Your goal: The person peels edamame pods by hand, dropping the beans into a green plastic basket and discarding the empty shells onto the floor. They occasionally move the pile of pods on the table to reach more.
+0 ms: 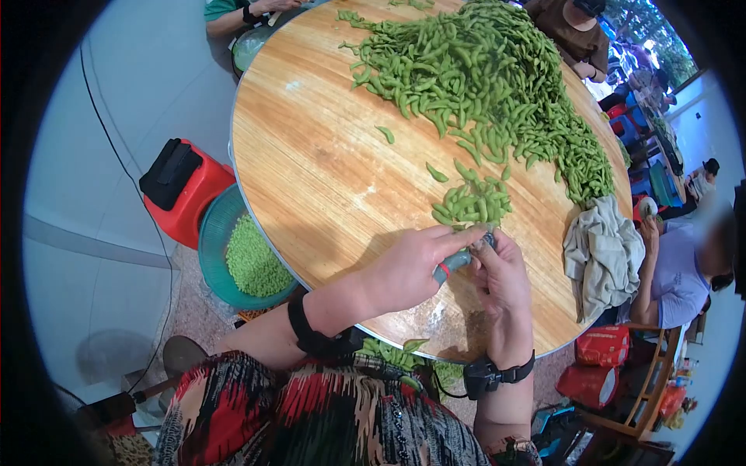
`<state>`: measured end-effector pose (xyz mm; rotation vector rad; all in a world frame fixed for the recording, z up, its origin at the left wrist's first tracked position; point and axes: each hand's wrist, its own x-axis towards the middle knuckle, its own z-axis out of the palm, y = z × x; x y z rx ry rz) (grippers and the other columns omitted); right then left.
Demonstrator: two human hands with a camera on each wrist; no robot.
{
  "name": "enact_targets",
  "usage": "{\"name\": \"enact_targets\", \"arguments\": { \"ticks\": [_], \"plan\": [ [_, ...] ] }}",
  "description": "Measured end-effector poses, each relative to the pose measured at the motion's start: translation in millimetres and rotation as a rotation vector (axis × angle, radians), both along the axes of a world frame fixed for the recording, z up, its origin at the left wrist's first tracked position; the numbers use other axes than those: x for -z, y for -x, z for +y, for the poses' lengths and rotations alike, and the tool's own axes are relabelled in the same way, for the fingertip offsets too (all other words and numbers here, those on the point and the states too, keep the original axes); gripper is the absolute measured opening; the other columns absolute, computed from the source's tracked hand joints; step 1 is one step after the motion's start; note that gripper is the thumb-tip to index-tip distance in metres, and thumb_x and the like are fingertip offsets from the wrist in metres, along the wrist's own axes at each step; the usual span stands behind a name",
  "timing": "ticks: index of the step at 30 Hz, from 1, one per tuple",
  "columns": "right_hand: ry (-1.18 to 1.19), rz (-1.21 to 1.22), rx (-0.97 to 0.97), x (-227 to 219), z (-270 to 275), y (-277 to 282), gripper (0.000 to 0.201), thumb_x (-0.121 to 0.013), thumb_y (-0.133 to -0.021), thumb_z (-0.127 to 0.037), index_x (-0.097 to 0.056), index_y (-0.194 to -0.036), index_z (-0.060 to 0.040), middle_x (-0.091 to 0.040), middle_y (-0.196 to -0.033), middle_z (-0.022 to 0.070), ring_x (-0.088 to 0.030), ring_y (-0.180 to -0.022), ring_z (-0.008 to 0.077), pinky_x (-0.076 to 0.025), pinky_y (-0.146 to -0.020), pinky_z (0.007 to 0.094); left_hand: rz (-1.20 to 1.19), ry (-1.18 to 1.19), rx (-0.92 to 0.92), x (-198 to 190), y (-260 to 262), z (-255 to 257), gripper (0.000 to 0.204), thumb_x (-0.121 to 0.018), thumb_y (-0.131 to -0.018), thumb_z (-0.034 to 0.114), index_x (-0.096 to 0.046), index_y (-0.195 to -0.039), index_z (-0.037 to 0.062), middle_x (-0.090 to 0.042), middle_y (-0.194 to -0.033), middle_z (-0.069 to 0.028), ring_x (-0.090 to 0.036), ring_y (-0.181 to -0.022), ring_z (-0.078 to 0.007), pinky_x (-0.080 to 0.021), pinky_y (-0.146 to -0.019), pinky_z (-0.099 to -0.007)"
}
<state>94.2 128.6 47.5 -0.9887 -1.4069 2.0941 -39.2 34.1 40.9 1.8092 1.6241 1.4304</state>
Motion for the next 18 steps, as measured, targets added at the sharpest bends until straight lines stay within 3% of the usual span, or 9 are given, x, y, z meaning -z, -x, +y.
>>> {"name": "enact_targets", "arguments": {
  "ticks": [2, 6, 9, 11, 13, 14, 16, 17, 18],
  "plan": [
    [0.098, 0.055, 0.008, 4.6, -1.7, -1.7, 0.009, -0.057, -0.086, -0.015, -0.055, -0.088, -0.0059, -0.043, -0.056, -0.0055, -0.032, -0.043, 0.0011, -0.021, -0.037, 0.0156, 0.057, 0.062, 0.019, 0.9, 0.6, -3.0, 0.049, -0.058, -0.074, 0.001, -0.051, -0.122, 0.0099, -0.059, -0.086, -0.0131, -0.060, -0.076, -0.0305, -0.050, -0.065, -0.0358],
    [0.360, 0.241, 0.061, 9.2, -9.0, -4.2, 0.009, -0.056, -0.087, -0.013, -0.054, -0.091, -0.0049, -0.043, -0.057, -0.0040, -0.029, -0.041, 0.0006, -0.020, -0.035, 0.0145, -0.017, -0.093, 0.006, 8.5, -3.2, -8.1, 0.044, -0.057, -0.073, -0.001, -0.053, -0.115, 0.0073, -0.060, -0.089, -0.0131, -0.061, -0.078, -0.0293, -0.050, -0.065, -0.0344],
    [0.424, 0.303, 0.112, 9.0, -16.1, -2.4, 0.009, -0.055, -0.087, -0.012, -0.053, -0.091, -0.0051, -0.044, -0.059, -0.0032, -0.028, -0.041, 0.0007, -0.020, -0.035, 0.0149, -0.069, -0.160, -0.035, 9.1, -6.3, -7.3, 0.036, -0.056, -0.073, -0.002, -0.054, -0.108, 0.0053, -0.060, -0.089, -0.0134, -0.061, -0.078, -0.0298, -0.049, -0.065, -0.0335],
    [0.373, 0.268, 0.134, 8.0, -20.0, -1.4, 0.008, -0.055, -0.087, -0.012, -0.053, -0.091, -0.0053, -0.044, -0.058, -0.0033, -0.028, -0.041, 0.0007, -0.019, -0.035, 0.0151, -0.090, -0.210, -0.058, 12.6, -5.3, -7.3, 0.031, -0.056, -0.073, -0.003, -0.054, -0.103, 0.0045, -0.060, -0.088, -0.0136, -0.061, -0.078, -0.0306, -0.049, -0.064, -0.0325],
    [0.323, 0.231, 0.156, 7.3, -23.7, -1.4, 0.008, -0.055, -0.087, -0.012, -0.053, -0.091, -0.0055, -0.044, -0.058, -0.0035, -0.028, -0.041, 0.0008, -0.019, -0.035, 0.0152, -0.169, -0.032, -0.033, 16.6, -1.4, -9.0, 0.020, -0.052, -0.077, -0.003, -0.052, -0.096, 0.0047, -0.060, -0.085, -0.0103, -0.061, -0.072, -0.0224, -0.045, -0.058, -0.0263],
    [0.267, 0.204, 0.174, 6.9, -25.8, -1.6, 0.008, -0.055, -0.087, -0.013, -0.053, -0.091, -0.0055, -0.043, -0.058, -0.0035, -0.029, -0.041, 0.0010, -0.019, -0.035, 0.0153, -0.170, -0.031, -0.028, 17.3, 0.8, -9.3, 0.020, -0.052, -0.077, -0.003, -0.052, -0.096, 0.0047, -0.060, -0.085, -0.0103, -0.061, -0.072, -0.0224, -0.045, -0.058, -0.0263],
    [0.212, 0.176, 0.195, 7.3, -28.1, -3.5, 0.008, -0.055, -0.087, -0.013, -0.053, -0.090, -0.0055, -0.043, -0.058, -0.0035, -0.029, -0.041, 0.0012, -0.019, -0.035, 0.0154, -0.613, 0.332, 0.161, 18.2, 4.8, -8.6, 0.014, -0.048, -0.082, -0.002, -0.050, -0.093, 0.0064, -0.058, -0.082, -0.0057, -0.053, -0.063, -0.0099, -0.036, -0.051, -0.0185],
    [0.205, 0.231, 0.217, 8.5, -28.1, -5.6, 0.008, -0.055, -0.087, -0.012, -0.052, -0.090, -0.0055, -0.043, -0.058, -0.0034, -0.028, -0.041, 0.0012, -0.019, -0.036, 0.0153, -0.613, 0.334, 0.165, 19.3, 5.9, -8.2, 0.014, -0.048, -0.082, -0.002, -0.050, -0.093, 0.0064, -0.058, -0.082, -0.0057, -0.053, -0.063, -0.0099, -0.036, -0.051, -0.0185],
    [0.197, 0.287, 0.239, 9.1, -27.3, -8.0, 0.008, -0.055, -0.087, -0.012, -0.052, -0.089, -0.0055, -0.043, -0.057, -0.0034, -0.028, -0.041, 0.0012, -0.019, -0.036, 0.0153, -0.972, 0.352, 0.253, 20.8, 7.3, -7.5, 0.011, -0.048, -0.084, 0.001, -0.049, -0.093, 0.0072, -0.055, -0.080, -0.0035, -0.046, -0.061, -0.0059, -0.031, -0.049, -0.0167]
  ]
}}
